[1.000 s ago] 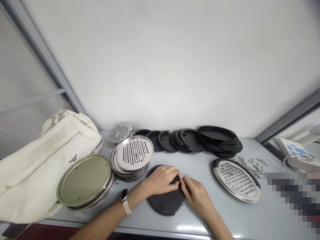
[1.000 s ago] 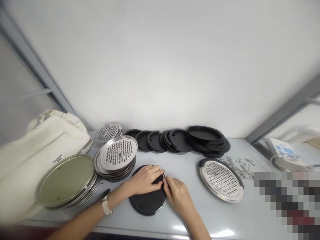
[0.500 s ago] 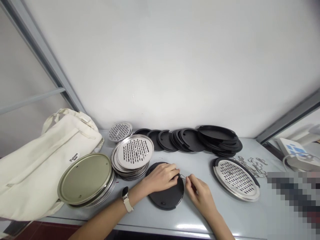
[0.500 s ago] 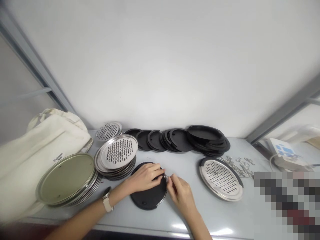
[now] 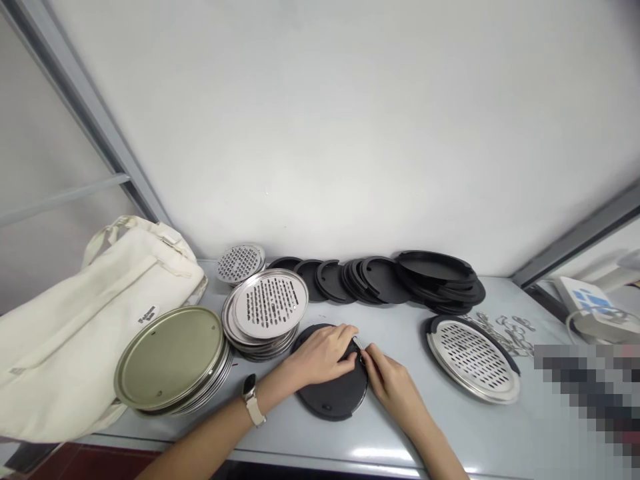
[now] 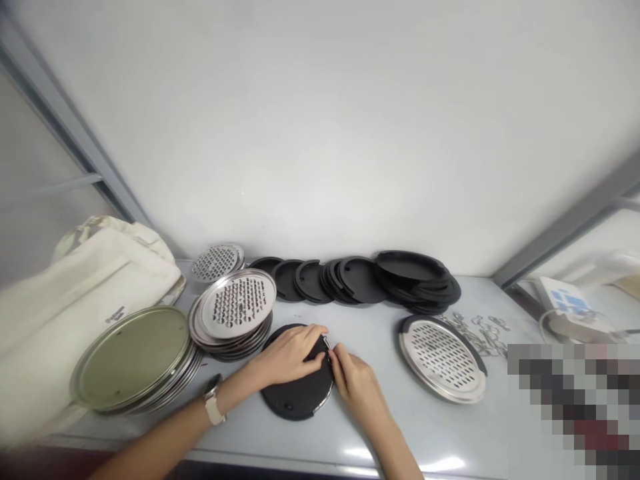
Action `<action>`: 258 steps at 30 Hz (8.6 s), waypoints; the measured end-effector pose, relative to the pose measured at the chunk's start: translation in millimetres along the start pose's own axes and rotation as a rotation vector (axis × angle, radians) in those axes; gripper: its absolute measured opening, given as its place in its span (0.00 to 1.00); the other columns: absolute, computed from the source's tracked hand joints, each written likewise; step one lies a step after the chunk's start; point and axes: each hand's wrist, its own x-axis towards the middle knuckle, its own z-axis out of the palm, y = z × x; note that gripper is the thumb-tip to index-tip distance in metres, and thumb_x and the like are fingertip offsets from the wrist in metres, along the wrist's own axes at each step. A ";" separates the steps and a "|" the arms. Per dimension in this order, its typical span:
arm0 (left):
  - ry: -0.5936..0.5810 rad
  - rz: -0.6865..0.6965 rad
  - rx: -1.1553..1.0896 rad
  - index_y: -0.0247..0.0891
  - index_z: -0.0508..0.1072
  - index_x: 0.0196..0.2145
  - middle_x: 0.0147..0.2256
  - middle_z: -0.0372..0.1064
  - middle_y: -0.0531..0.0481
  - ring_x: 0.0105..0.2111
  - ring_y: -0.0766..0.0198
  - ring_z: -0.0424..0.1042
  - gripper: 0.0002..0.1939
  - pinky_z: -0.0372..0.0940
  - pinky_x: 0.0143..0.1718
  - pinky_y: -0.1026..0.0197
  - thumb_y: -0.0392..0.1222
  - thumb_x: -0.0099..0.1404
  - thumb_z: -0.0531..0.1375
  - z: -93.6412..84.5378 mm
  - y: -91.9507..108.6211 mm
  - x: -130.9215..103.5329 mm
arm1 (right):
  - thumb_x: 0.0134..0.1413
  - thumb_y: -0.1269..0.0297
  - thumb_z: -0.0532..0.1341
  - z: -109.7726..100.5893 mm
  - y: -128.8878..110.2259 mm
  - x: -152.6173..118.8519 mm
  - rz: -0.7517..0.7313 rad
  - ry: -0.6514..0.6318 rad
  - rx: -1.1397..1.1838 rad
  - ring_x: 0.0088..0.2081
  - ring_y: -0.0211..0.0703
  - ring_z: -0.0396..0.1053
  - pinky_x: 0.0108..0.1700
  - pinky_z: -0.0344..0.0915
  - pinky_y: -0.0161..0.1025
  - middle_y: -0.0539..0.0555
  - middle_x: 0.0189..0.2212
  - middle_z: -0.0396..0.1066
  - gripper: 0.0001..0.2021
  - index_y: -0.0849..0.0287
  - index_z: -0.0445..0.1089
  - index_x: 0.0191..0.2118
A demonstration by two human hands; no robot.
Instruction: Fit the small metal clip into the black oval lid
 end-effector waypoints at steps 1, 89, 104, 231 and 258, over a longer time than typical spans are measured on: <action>-0.001 0.001 0.001 0.37 0.59 0.50 0.42 0.67 0.45 0.43 0.55 0.70 0.16 0.66 0.44 0.54 0.38 0.65 0.54 0.0 0.0 -0.1 | 0.66 0.63 0.44 -0.3 -0.4 -0.1 -0.001 -0.002 -0.004 0.22 0.39 0.65 0.25 0.57 0.32 0.48 0.21 0.64 0.10 0.56 0.56 0.33; -0.043 0.107 -0.123 0.34 0.68 0.42 0.38 0.68 0.49 0.42 0.61 0.63 0.07 0.56 0.48 0.58 0.38 0.67 0.56 1.5 -5.9 6.4 | 0.65 0.64 0.46 -6.3 -7.5 6.5 0.096 -0.109 0.155 0.21 0.38 0.63 0.26 0.55 0.33 0.48 0.22 0.66 0.10 0.55 0.59 0.33; -0.030 0.140 -0.157 0.34 0.67 0.41 0.38 0.66 0.48 0.43 0.60 0.63 0.06 0.56 0.48 0.57 0.39 0.68 0.54 0.8 -5.6 4.1 | 0.65 0.68 0.46 -1.0 -2.0 1.2 -0.112 0.042 -0.067 0.21 0.38 0.61 0.26 0.52 0.35 0.49 0.20 0.64 0.10 0.59 0.62 0.34; 0.074 -0.013 -0.013 0.40 0.63 0.49 0.41 0.64 0.48 0.43 0.59 0.64 0.16 0.60 0.47 0.55 0.34 0.64 0.57 -0.9 -1.5 4.9 | 0.56 0.67 0.50 -20.0 -11.3 34.7 0.112 -0.198 0.159 0.19 0.33 0.53 0.25 0.48 0.31 0.44 0.17 0.57 0.11 0.57 0.57 0.24; 0.060 -0.003 -0.017 0.37 0.64 0.41 0.39 0.64 0.47 0.42 0.58 0.64 0.09 0.61 0.45 0.55 0.32 0.62 0.54 -4.2 1.5 4.8 | 0.57 0.68 0.50 -19.8 -11.6 33.7 0.065 -0.192 0.120 0.20 0.35 0.58 0.25 0.49 0.32 0.46 0.18 0.63 0.11 0.57 0.58 0.24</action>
